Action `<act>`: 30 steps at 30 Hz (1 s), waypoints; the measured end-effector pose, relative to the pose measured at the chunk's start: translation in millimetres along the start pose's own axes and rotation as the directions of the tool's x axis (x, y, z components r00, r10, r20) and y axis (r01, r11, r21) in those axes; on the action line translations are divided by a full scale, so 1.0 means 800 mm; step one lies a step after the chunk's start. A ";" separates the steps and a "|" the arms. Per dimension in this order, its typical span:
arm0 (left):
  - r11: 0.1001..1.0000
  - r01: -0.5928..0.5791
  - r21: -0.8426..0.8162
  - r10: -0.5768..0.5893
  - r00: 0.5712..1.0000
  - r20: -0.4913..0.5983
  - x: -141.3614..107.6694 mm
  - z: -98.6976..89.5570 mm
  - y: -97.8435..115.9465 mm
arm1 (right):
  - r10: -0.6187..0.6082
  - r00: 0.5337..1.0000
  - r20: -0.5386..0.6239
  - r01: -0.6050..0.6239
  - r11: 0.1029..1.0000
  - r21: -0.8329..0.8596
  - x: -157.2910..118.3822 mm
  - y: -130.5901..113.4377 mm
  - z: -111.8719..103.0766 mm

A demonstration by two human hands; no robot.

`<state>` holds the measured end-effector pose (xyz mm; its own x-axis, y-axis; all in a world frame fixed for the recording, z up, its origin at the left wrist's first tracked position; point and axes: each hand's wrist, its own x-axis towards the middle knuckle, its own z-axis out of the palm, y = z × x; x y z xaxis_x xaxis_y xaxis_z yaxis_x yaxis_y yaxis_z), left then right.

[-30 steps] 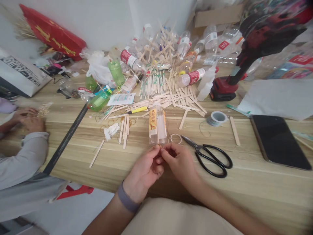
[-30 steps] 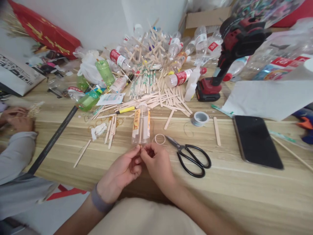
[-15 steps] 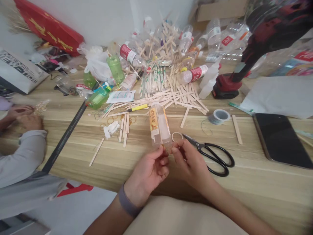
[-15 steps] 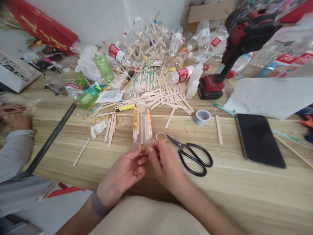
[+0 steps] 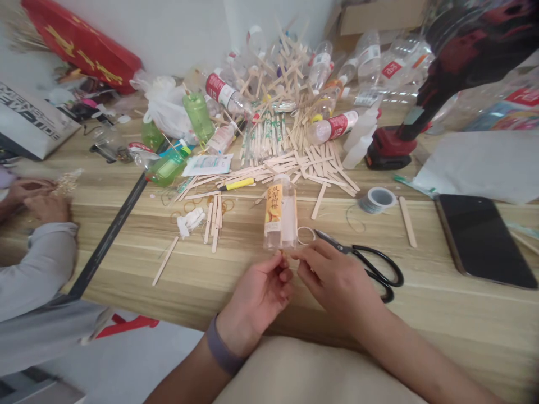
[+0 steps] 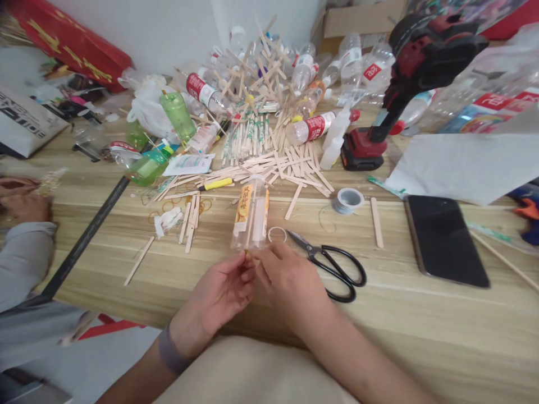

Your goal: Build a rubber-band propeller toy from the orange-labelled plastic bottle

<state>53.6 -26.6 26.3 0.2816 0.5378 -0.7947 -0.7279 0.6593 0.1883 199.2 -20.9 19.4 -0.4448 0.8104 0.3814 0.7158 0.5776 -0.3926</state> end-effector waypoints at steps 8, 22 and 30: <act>0.998 -0.065 -0.003 0.065 0.997 -0.051 0.003 0.018 -0.010 | 0.259 0.864 0.432 -0.105 0.932 -0.348 0.010 -0.018 -0.011; 0.992 -0.123 0.006 0.123 0.986 -0.110 0.007 0.025 -0.011 | 0.262 0.765 0.589 -0.019 0.923 -0.385 0.032 -0.012 -0.033; 0.990 -0.125 0.064 0.131 0.986 -0.101 0.006 0.024 -0.013 | 0.382 0.760 0.526 -0.359 0.921 -0.150 0.045 0.008 -0.024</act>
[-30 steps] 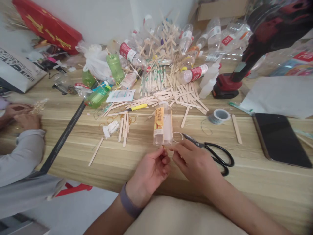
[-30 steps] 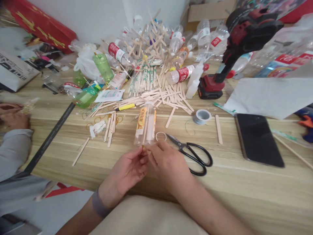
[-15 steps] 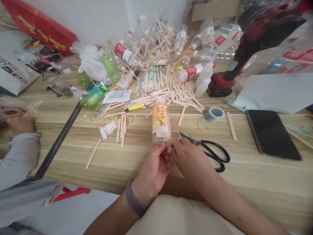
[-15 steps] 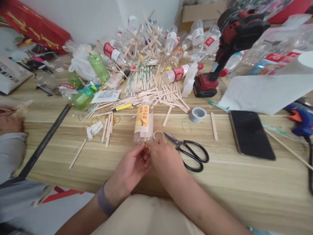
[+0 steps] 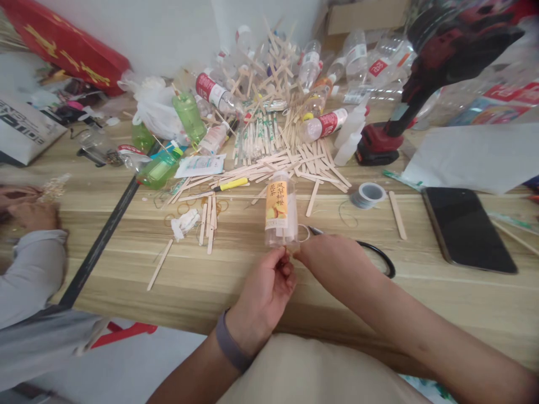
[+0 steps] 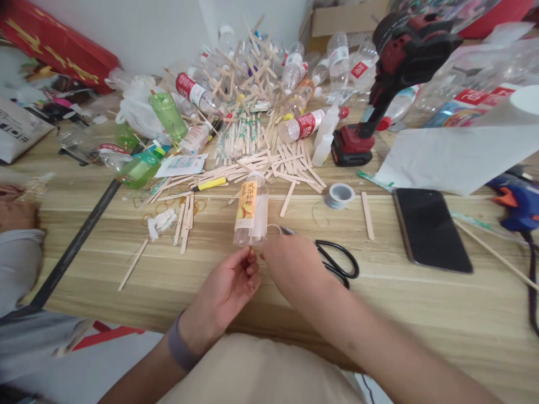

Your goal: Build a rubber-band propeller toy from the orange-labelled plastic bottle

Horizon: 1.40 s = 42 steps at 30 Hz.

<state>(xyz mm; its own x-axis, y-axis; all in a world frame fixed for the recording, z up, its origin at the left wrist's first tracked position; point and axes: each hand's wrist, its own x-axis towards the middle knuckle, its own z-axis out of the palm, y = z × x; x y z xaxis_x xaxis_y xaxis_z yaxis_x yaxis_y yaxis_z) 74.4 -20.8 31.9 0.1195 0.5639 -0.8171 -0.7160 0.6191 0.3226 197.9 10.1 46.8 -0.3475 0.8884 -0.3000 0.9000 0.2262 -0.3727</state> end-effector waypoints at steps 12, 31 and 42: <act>0.987 -0.084 0.138 0.081 0.996 0.024 0.002 -0.004 -0.002 | 0.263 0.965 0.014 -0.146 0.488 0.861 -0.003 0.014 0.057; 0.932 -0.106 0.346 0.069 0.991 0.119 0.029 -0.003 0.006 | 0.420 0.864 0.279 -0.156 -0.304 0.940 0.009 -0.027 0.060; 0.351 -0.662 0.662 0.677 0.668 0.309 0.019 -0.027 0.012 | 0.434 0.850 0.298 -0.149 -0.345 0.927 0.010 -0.030 0.062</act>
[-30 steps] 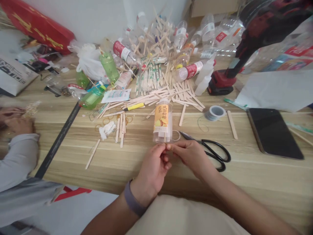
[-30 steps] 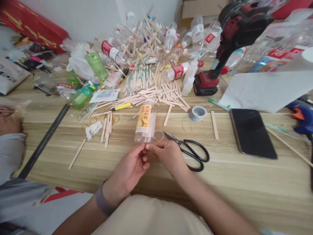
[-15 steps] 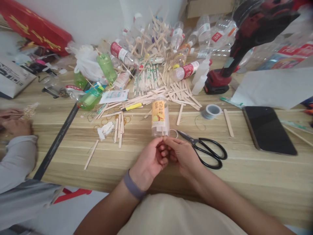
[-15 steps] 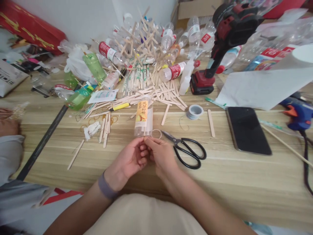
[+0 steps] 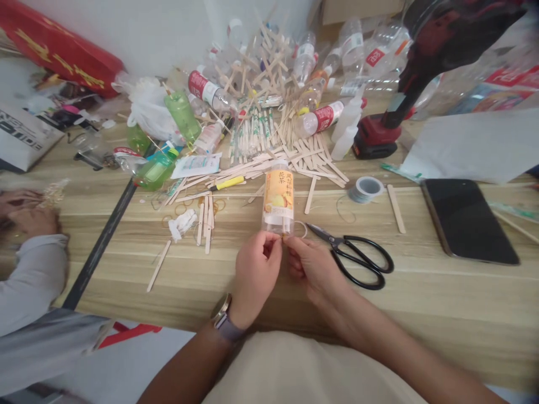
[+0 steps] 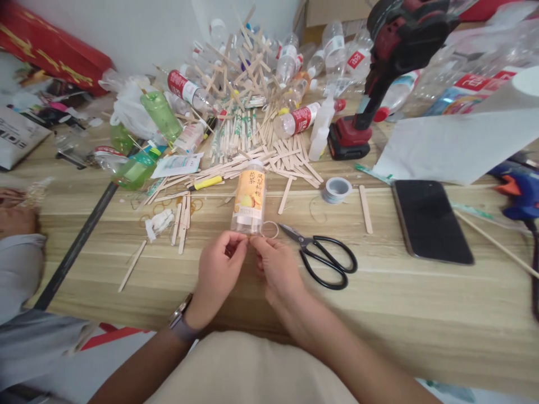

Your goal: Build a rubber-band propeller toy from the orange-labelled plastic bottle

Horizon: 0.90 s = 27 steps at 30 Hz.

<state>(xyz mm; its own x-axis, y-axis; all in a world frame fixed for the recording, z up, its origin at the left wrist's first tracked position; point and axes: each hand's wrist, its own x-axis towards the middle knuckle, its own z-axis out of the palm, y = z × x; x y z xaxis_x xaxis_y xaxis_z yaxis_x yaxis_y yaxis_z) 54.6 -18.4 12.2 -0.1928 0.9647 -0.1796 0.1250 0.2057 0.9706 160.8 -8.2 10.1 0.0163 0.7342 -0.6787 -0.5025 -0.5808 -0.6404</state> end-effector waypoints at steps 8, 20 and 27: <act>0.982 -0.154 -0.106 0.124 0.960 -0.249 0.040 -0.026 0.005 | 0.033 0.997 0.068 -0.029 0.998 -0.062 -0.016 -0.002 -0.013; 0.814 0.309 -0.491 -0.223 0.948 0.226 0.066 0.027 0.030 | -0.146 0.983 0.116 0.179 0.914 -0.364 -0.042 -0.012 -0.060; 0.780 0.171 -0.603 -0.143 0.985 0.095 0.051 0.023 0.032 | -0.411 0.900 0.143 0.418 0.725 -0.548 -0.033 -0.006 -0.068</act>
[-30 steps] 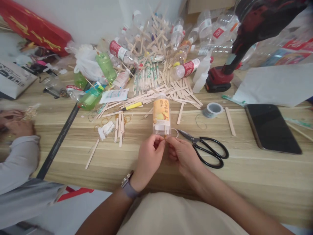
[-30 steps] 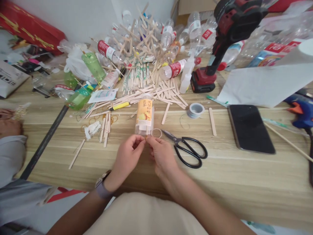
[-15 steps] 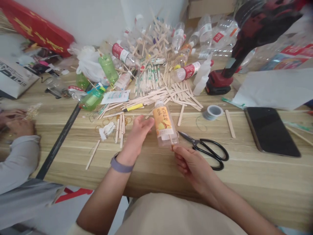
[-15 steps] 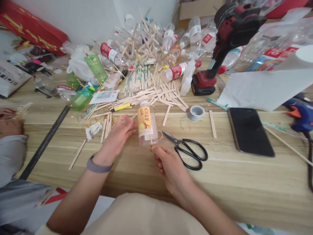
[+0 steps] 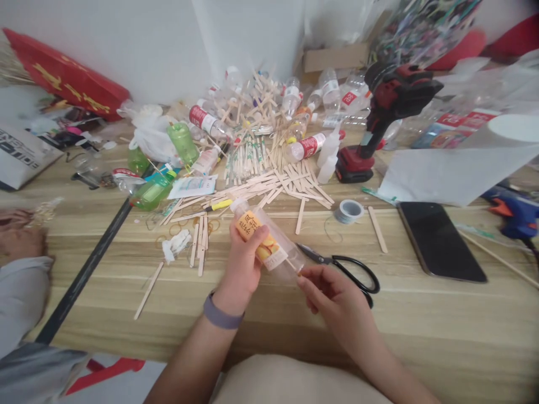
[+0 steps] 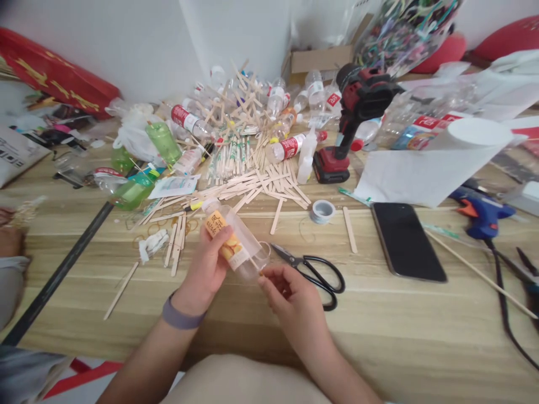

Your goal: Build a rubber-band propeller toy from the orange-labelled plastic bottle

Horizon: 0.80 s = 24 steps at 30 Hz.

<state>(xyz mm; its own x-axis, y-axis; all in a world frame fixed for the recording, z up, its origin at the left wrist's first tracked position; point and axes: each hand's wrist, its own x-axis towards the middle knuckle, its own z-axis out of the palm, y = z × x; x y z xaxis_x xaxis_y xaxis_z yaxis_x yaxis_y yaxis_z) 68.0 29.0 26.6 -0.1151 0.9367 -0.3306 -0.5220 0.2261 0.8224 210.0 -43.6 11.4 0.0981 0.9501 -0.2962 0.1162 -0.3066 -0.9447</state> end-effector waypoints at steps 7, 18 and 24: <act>0.994 -0.054 -0.093 0.052 0.998 -0.018 -0.009 -0.001 -0.006 | -0.183 0.983 0.031 0.186 0.970 -0.157 0.004 0.002 0.003; 0.983 -0.086 -0.162 0.097 0.993 0.060 -0.022 -0.019 0.003 | -0.436 0.896 0.084 0.444 0.879 -0.177 -0.006 0.007 -0.002; 0.986 -0.074 -0.152 0.098 0.982 0.160 -0.034 -0.028 0.005 | -0.575 0.811 0.110 0.580 0.764 -0.284 -0.011 0.002 -0.003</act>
<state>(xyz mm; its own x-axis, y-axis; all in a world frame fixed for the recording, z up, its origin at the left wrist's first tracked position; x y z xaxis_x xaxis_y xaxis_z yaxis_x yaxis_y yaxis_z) 49.9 -1.4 28.3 -0.0287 0.9851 -0.1697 -0.6347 0.1132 0.7644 211.9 -52.5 13.2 -0.0959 0.9530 0.2874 0.4260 0.3002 -0.8535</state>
